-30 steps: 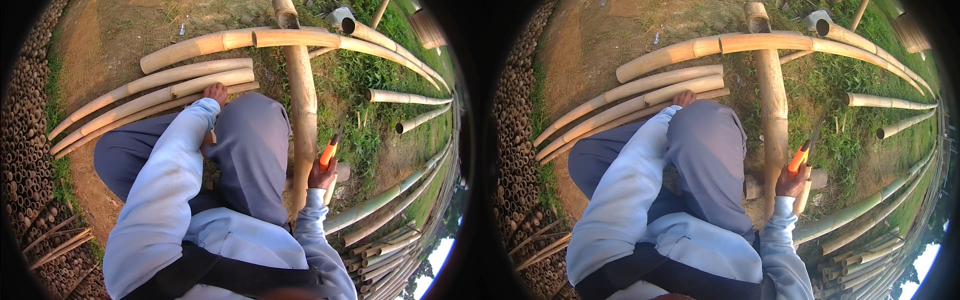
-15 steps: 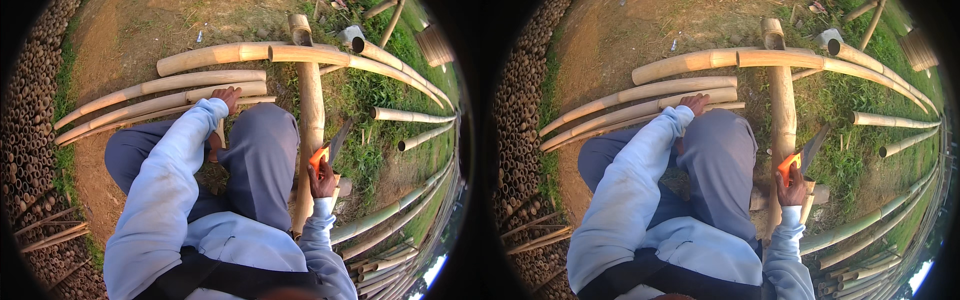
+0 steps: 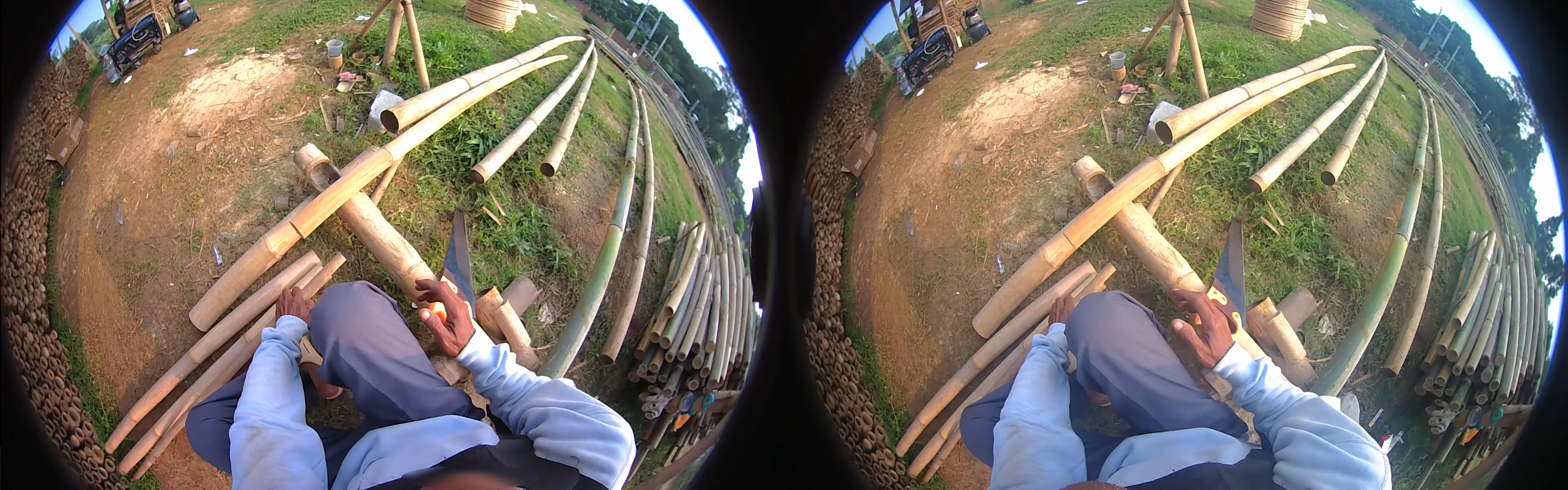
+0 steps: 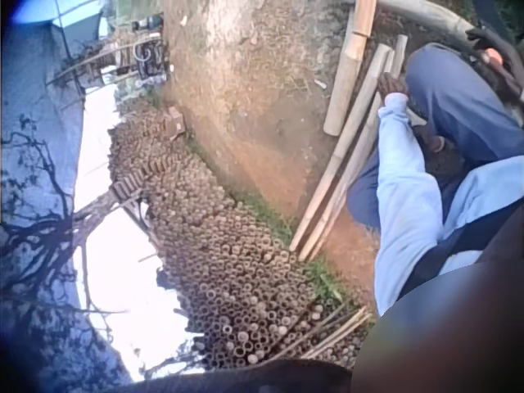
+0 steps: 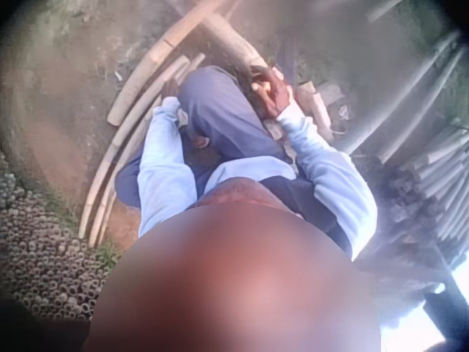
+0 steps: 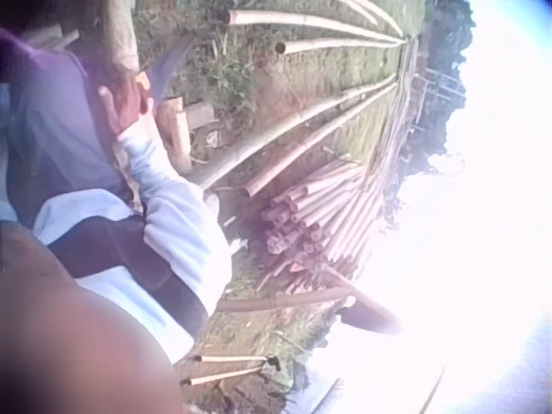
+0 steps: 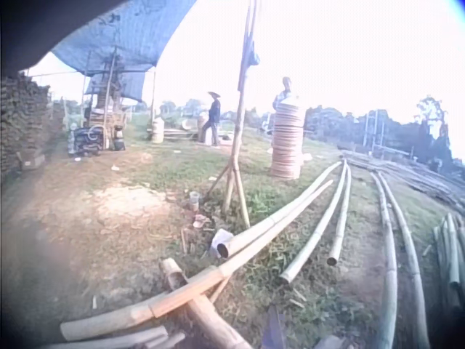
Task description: The person sits on the ground and uses a hand saw to cut bamboo poles into shorter sections. They repeatedly position the bamboo on a makeshift stand, saw through it, and then move the cut pieces aside.
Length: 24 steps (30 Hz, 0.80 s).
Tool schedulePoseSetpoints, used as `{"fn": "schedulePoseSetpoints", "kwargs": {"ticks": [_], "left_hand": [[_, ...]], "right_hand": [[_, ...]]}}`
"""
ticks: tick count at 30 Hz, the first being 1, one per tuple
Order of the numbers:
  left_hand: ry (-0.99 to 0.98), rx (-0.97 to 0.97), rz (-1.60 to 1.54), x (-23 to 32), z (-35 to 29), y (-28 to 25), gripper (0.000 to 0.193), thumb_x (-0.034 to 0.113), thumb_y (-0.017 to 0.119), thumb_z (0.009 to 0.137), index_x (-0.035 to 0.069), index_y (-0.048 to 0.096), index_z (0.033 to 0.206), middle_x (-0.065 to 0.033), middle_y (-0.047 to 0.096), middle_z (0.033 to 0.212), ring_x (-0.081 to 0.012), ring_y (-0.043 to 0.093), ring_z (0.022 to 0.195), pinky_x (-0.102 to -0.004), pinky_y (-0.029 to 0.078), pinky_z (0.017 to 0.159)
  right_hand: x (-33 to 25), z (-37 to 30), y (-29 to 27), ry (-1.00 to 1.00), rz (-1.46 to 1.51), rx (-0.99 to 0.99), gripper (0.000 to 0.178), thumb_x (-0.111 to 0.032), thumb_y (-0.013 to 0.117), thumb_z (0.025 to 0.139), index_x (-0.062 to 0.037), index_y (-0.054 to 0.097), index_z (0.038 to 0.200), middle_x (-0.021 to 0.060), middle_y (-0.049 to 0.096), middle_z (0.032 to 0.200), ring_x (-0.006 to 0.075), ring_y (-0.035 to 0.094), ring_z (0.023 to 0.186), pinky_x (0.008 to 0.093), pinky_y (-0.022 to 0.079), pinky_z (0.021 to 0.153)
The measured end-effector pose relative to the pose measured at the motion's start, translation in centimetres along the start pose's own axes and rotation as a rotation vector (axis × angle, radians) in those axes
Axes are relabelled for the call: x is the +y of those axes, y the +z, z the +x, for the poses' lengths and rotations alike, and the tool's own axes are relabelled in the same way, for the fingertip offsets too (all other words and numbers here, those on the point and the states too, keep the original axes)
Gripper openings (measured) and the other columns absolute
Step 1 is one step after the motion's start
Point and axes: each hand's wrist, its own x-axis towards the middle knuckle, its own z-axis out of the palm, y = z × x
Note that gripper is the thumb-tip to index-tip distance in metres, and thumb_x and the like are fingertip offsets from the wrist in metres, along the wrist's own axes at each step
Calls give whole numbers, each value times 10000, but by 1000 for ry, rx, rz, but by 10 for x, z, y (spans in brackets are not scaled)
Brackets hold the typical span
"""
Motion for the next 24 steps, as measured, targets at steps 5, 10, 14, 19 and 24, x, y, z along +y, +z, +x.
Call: {"fn": "schedulePoseSetpoints", "kwargs": {"ticks": [5, 10, 14, 19, 24], "left_hand": [[121, -124, -93, 24, -14, -26, 336, 374, 648, 886, 42, 651, 940, -228, 638, 1071, -422, 644, 1019, -523, 530, 853], [145, -353, -131, 19, -25, -38, 367, 414, 643, 887, 48, 662, 910, -212, 646, 1067, -413, 653, 1008, -518, 536, 836], [129, -417, -216, 28, -37, -50, 394, 445, 639, 887, 52, 670, 885, -199, 653, 1063, -406, 661, 999, -514, 541, 823], [122, -331, -208, 25, -56, -51, 440, 491, 597, 912, 114, 705, 1111, -184, 682, 1070, -372, 686, 1014, -493, 529, 869], [-139, -655, -207, 8, -68, -35, 685, 654, 492, 933, 90, 694, 1266, -226, 682, 1212, -409, 666, 1097, -533, 499, 934]], "right_hand": [[51, 60, 43, 238, 611, -137, 428, -274, 557, 1048, 29, 591, 1349, 149, 663, 1272, 242, 647, 1139, 373, 505, 1008], [119, 101, 117, -236, -457, -541, 456, -160, 584, 935, -170, 604, 1390, 86, 677, 1290, 271, 601, 1262, 446, 432, 1040], [163, 100, 149, -437, -628, -771, 447, -262, 541, 951, -199, 592, 1391, 49, 612, 1382, 210, 506, 1359, 507, 326, 1087], [211, 90, 159, -413, -793, -902, 420, -272, 534, 954, -191, 604, 1361, 51, 610, 1357, 217, 508, 1345, 525, 316, 1097], [244, 84, 162, -368, -859, -909, 396, -283, 527, 958, -183, 616, 1330, 53, 607, 1332, 223, 510, 1331, 543, 305, 1107]]}}
